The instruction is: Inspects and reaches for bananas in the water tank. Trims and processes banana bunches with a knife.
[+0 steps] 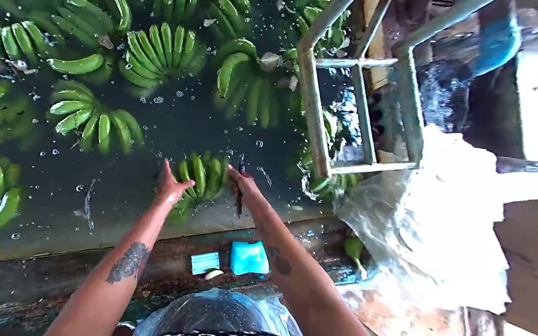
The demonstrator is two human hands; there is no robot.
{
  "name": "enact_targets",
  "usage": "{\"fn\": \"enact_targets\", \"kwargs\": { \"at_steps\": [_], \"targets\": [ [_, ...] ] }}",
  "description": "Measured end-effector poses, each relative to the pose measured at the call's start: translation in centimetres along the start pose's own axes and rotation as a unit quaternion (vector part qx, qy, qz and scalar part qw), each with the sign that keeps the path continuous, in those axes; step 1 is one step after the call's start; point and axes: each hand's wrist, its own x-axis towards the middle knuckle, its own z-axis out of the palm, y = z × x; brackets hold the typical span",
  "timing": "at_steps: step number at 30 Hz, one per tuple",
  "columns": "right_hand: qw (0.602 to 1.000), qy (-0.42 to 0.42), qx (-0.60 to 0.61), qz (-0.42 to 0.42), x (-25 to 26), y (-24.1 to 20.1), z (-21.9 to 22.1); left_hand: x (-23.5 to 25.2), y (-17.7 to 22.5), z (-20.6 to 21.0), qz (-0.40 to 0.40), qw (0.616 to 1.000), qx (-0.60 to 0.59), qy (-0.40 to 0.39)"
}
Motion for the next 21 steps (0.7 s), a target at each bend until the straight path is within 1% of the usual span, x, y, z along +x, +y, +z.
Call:
{"fn": "enact_targets", "kwargs": {
  "at_steps": [2, 3, 4, 6, 8, 10, 12, 13, 16, 18, 21],
  "targets": [
    [0.997, -0.036, -0.046, -0.045, -1.5, -1.1, -0.1, 1.6, -0.6, -1.4, -0.054, 0.994, -0.097, 0.024],
    [0.991, -0.032, -0.109, -0.077, -2.0, -1.2, -0.1, 2.5, -0.9, -1.8, -0.070, 0.989, -0.124, 0.039],
    [0.975, -0.017, -0.194, -0.105, -2.5, -1.2, -0.1, 3.2, -0.9, -2.0, -0.076, 0.987, -0.136, 0.051],
    [0.932, 0.002, -0.330, -0.146, -3.0, -0.5, -0.1, 4.3, -0.7, -1.9, -0.055, 0.988, -0.127, 0.071],
    [0.893, -0.018, -0.403, -0.199, -3.5, 1.2, 0.4, 5.2, -0.3, -1.7, -0.043, 0.989, -0.117, 0.084],
    [0.867, -0.040, -0.444, -0.225, -4.3, 2.6, 1.5, 5.8, 0.1, -2.0, -0.053, 0.989, -0.105, 0.085],
    [0.854, -0.033, -0.461, -0.240, -4.5, 3.4, 2.8, 6.0, 0.7, -2.5, -0.061, 0.990, -0.098, 0.080],
    [0.848, -0.020, -0.462, -0.261, -4.3, 3.5, 3.4, 5.9, 1.1, -2.7, -0.064, 0.990, -0.101, 0.076],
    [0.814, -0.010, -0.487, -0.315, -3.4, 3.1, 4.4, 5.7, 1.8, -3.2, -0.068, 0.989, -0.117, 0.065],
    [0.781, -0.014, -0.517, -0.350, -3.1, 2.5, 4.5, 5.8, 2.1, -3.2, -0.075, 0.988, -0.124, 0.058],
    [0.736, -0.026, -0.559, -0.381, -2.8, 1.8, 4.6, 6.0, 2.0, -3.1, -0.087, 0.986, -0.135, 0.048]
  ]
}}
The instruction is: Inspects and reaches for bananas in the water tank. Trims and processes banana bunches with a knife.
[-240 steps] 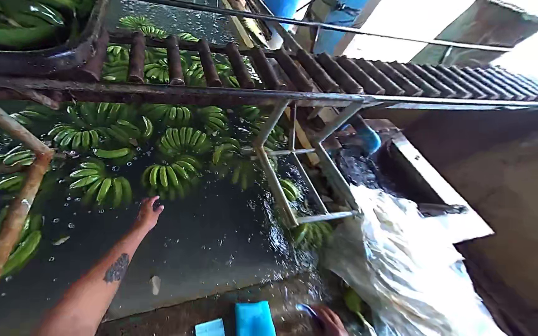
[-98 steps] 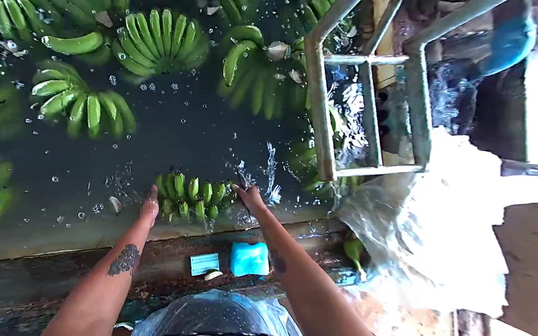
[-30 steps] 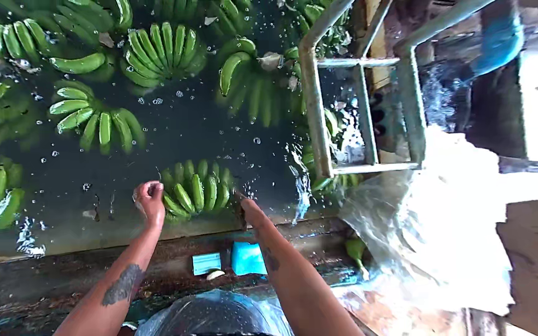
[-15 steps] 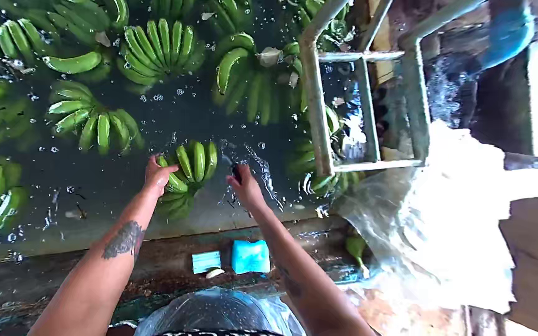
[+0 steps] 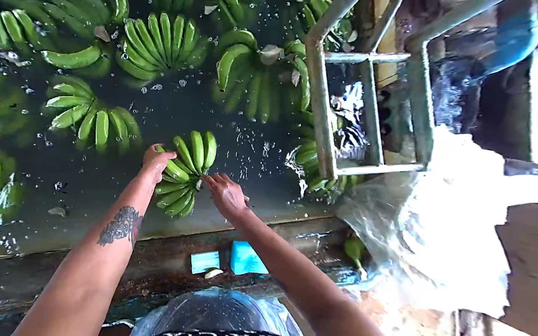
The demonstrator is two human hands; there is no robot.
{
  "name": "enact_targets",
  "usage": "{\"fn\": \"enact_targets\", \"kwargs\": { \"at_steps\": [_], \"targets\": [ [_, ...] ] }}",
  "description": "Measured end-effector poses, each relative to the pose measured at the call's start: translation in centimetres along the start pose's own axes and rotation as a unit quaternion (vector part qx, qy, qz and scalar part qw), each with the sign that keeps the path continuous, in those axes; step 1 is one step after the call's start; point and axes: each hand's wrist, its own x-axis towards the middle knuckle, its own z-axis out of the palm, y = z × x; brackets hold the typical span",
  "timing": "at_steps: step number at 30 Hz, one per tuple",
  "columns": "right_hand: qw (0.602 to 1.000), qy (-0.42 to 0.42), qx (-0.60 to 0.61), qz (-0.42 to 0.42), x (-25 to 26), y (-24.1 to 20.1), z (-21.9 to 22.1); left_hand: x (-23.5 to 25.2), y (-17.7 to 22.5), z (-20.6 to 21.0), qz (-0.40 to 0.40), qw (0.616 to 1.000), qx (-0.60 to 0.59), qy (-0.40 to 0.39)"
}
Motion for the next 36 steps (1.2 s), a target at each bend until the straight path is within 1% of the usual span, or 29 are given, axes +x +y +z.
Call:
{"fn": "enact_targets", "kwargs": {
  "at_steps": [2, 4, 5, 6, 7, 8, 9, 10, 11, 12, 13, 14, 16, 17, 18, 19, 20, 21, 22, 23, 24, 25, 27, 28, 29, 31, 33, 34, 36],
  "targets": [
    [1.000, -0.008, -0.017, -0.023, 0.5, 0.2, 0.2, 0.2, -0.1, 0.1, -0.009, 1.000, -0.004, -0.009],
    [0.998, -0.051, -0.029, -0.023, 1.1, 0.1, 0.5, 0.5, -0.3, 0.2, -0.021, 1.000, -0.005, -0.018],
    [0.995, -0.092, -0.036, -0.004, 1.3, -0.5, 0.3, 0.6, -0.5, 0.4, -0.022, 1.000, -0.003, -0.016],
    [0.986, -0.158, -0.042, 0.038, 1.5, -1.9, -1.0, 0.4, -0.7, 0.7, -0.012, 1.000, 0.007, -0.009],
    [0.968, -0.224, -0.058, 0.093, 1.9, -4.0, -3.5, -0.1, -0.9, 1.0, 0.021, 0.999, 0.028, 0.005],
    [0.953, -0.259, -0.075, 0.142, 2.6, -6.1, -6.8, -1.0, -1.0, 1.4, 0.089, 0.993, 0.069, 0.026],
    [0.950, -0.253, -0.091, 0.157, 3.0, -7.0, -10.1, -2.7, -1.2, 1.5, 0.176, 0.977, 0.110, 0.050],
    [0.962, -0.211, -0.088, 0.151, 3.1, -6.7, -13.0, -4.7, -1.9, 1.4, 0.266, 0.952, 0.137, 0.069],
    [0.974, -0.158, -0.077, 0.142, 3.0, -5.2, -15.0, -6.6, -2.9, 1.2, 0.351, 0.923, 0.133, 0.087],
    [0.984, -0.105, -0.056, 0.132, 3.1, -3.1, -16.0, -8.0, -3.2, 1.0, 0.410, 0.899, 0.107, 0.113],
    [0.989, -0.066, -0.012, 0.132, 3.0, -1.0, -15.8, -9.0, -3.1, 0.6, 0.445, 0.881, 0.070, 0.146],
    [0.988, -0.040, 0.054, 0.139, 2.7, 0.8, -14.3, -10.0, -2.6, -0.2, 0.468, 0.866, 0.044, 0.172],
    [0.966, -0.035, 0.192, 0.172, 1.9, 2.4, -8.6, -11.7, -0.3, -2.5, 0.505, 0.841, 0.023, 0.193],
    [0.944, -0.039, 0.270, 0.188, 1.9, 2.4, -5.5, -11.9, 1.1, -3.7, 0.514, 0.834, 0.025, 0.197],
    [0.905, -0.035, 0.371, 0.203, 1.5, 2.0, -2.4, -11.8, 2.1, -4.6, 0.501, 0.844, 0.029, 0.192],
    [0.842, -0.015, 0.492, 0.220, 0.9, 1.0, 0.6, -11.7, 2.5, -5.3, 0.463, 0.868, 0.041, 0.174],
    [0.769, 0.006, 0.596, 0.232, 0.5, -0.4, 2.7, -11.6, 2.4, -5.4, 0.429, 0.888, 0.054, 0.159],
    [0.715, 0.023, 0.661, 0.225, 1.1, -1.8, 3.6, -11.5, 2.4, -5.0, 0.418, 0.894, 0.075, 0.146],
    [0.680, 0.041, 0.699, 0.218, 1.7, -3.1, 3.8, -11.5, 2.1, -4.0, 0.427, 0.888, 0.096, 0.145],
    [0.660, 0.053, 0.716, 0.220, 1.7, -4.3, 3.9, -11.7, 0.9, -2.9, 0.433, 0.883, 0.108, 0.145],
    [0.652, 0.062, 0.720, 0.230, 1.5, -4.8, 4.0, -12.2, -0.5, -2.0, 0.432, 0.882, 0.116, 0.148],
    [0.657, 0.057, 0.713, 0.237, 1.4, -4.6, 4.2, -12.5, -1.7, -1.3, 0.435, 0.879, 0.116, 0.158],
    [0.679, 0.017, 0.688, 0.254, 0.2, -3.1, 5.8, -13.2, -3.2, -0.6, 0.434, 0.876, 0.112, 0.178],
    [0.692, -0.003, 0.675, 0.257, -0.3, -2.6, 6.5, -13.1, -3.4, -0.5, 0.422, 0.883, 0.107, 0.173],
    [0.697, -0.008, 0.670, 0.257, -0.6, -2.4, 6.9, -13.0, -3.5, -0.4, 0.411, 0.891, 0.109, 0.160],
    [0.688, 0.035, 0.673, 0.268, -0.7, -3.2, 6.7, -13.7, -3.7, 0.5, 0.408, 0.894, 0.140, 0.119],
    [0.679, 0.085, 0.675, 0.275, -0.2, -3.3, 6.2, -14.3, -4.1, 1.9, 0.452, 0.866, 0.167, 0.137],
    [0.681, 0.093, 0.672, 0.275, 0.0, -3.0, 6.1, -14.5, -4.1, 2.3, 0.460, 0.859, 0.172, 0.147],
    [0.686, 0.083, 0.668, 0.276, 0.3, -2.3, 5.9, -14.5, -4.0, 2.8, 0.455, 0.861, 0.170, 0.151]
  ]
}}
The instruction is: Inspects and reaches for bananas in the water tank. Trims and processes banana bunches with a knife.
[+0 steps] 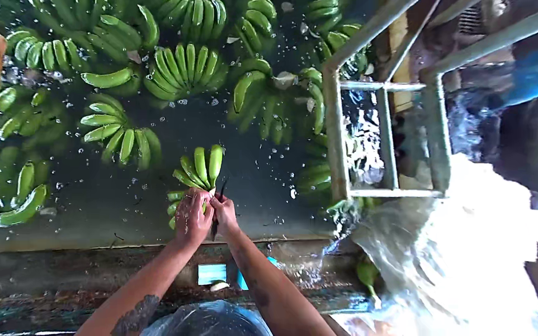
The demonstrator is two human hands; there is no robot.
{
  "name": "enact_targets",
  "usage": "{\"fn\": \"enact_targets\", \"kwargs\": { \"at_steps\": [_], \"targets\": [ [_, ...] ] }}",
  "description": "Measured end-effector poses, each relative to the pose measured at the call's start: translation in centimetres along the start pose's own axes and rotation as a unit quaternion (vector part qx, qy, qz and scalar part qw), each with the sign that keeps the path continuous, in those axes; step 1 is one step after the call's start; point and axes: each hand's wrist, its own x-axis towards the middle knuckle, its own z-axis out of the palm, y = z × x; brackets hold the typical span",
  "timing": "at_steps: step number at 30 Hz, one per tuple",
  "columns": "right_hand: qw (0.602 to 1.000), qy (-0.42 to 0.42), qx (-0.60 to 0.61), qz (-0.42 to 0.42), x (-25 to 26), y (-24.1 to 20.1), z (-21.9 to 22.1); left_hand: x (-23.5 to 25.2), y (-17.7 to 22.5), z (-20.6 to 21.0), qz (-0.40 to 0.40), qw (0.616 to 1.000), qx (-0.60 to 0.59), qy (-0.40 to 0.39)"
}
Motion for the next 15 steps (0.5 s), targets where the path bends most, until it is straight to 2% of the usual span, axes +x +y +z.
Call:
{"fn": "enact_targets", "kwargs": {
  "at_steps": [1, 3, 7, 9, 10, 12, 15],
  "targets": [
    [1.000, -0.008, 0.001, 0.006, 0.3, 0.1, -0.3, 0.0, 0.0, 0.0, -0.022, 1.000, -0.010, 0.003],
    [1.000, -0.022, 0.008, 0.013, 0.9, 0.2, -0.9, 0.4, -0.8, -0.5, -0.121, 0.989, -0.080, 0.016],
    [0.999, -0.019, -0.001, 0.032, 0.9, 0.1, -1.7, -0.8, -5.4, 0.1, -0.351, 0.895, -0.256, 0.099],
    [0.993, 0.008, -0.114, 0.007, 0.1, -0.9, -1.8, -0.8, -5.9, 0.2, -0.407, 0.860, -0.290, 0.107],
    [0.976, 0.019, -0.217, -0.014, -0.4, -1.8, -2.3, -0.8, -5.9, 0.3, -0.423, 0.849, -0.298, 0.106],
    [0.912, 0.018, -0.405, -0.065, -1.5, -4.1, -3.5, -0.4, -5.9, 0.6, -0.434, 0.843, -0.303, 0.099],
    [0.798, -0.037, -0.581, -0.157, -3.5, -7.2, -4.8, -0.3, -5.4, 1.1, -0.435, 0.847, -0.293, 0.082]
  ]
}}
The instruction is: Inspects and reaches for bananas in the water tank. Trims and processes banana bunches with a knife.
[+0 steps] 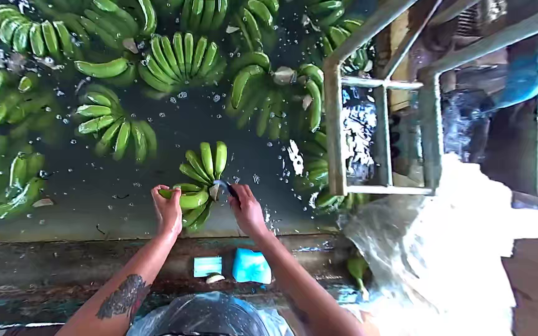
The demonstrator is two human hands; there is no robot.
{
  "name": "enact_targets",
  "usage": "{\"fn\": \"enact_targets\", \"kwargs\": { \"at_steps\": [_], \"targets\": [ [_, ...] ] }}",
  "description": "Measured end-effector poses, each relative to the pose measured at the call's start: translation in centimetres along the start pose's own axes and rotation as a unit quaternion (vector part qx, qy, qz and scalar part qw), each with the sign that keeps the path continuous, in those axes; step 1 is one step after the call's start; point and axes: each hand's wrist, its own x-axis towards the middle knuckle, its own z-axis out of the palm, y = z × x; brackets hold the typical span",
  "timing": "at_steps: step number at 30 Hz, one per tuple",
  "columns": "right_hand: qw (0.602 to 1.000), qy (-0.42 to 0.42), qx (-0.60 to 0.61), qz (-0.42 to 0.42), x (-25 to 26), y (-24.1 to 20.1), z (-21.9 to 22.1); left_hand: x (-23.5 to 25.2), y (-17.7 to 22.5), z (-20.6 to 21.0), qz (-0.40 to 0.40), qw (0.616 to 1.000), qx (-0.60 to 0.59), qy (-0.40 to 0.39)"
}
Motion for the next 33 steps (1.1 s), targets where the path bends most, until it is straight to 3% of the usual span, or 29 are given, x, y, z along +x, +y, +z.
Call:
{"fn": "enact_targets", "kwargs": {
  "at_steps": [9, 14, 19, 22, 24, 26, 28, 30, 32, 33],
  "targets": [
    [0.961, 0.014, -0.227, -0.160, 1.4, -0.3, -1.7, -1.1, -0.1, 1.8, 0.006, 0.999, 0.051, -0.010],
    [0.944, -0.012, -0.285, -0.167, 1.1, -1.5, -1.6, -0.6, 0.2, 2.0, -0.017, 0.998, 0.067, -0.009],
    [0.937, -0.092, -0.305, -0.142, 2.4, -2.7, -1.0, -0.3, 0.1, 2.5, -0.012, 0.997, 0.077, -0.007],
    [0.907, -0.213, -0.357, -0.075, 3.3, -6.1, -1.8, -0.3, 0.3, 2.6, -0.001, 0.996, 0.092, -0.008],
    [0.871, -0.291, -0.395, 0.012, 3.3, -11.3, -4.1, -0.7, 0.1, 2.8, 0.019, 0.994, 0.107, -0.008],
    [0.866, -0.275, -0.418, -0.007, 3.3, -15.7, -8.9, -0.6, -0.1, 2.8, 0.026, 0.994, 0.102, 0.004],
    [0.906, -0.195, -0.370, -0.067, 4.2, -16.4, -14.1, -1.2, -0.5, 2.1, 0.002, 0.998, 0.065, 0.004],
    [0.961, -0.090, -0.246, -0.089, 5.5, -13.3, -16.1, -3.2, 1.6, 2.0, 0.099, 0.994, 0.048, -0.019],
    [0.997, 0.011, -0.042, -0.058, 5.5, -7.1, -12.4, -6.1, 3.7, 1.2, 0.246, 0.968, 0.025, -0.054],
    [0.997, 0.034, 0.074, -0.013, 4.2, -4.0, -8.4, -7.2, 3.8, 0.4, 0.275, 0.959, 0.021, -0.069]
  ]
}}
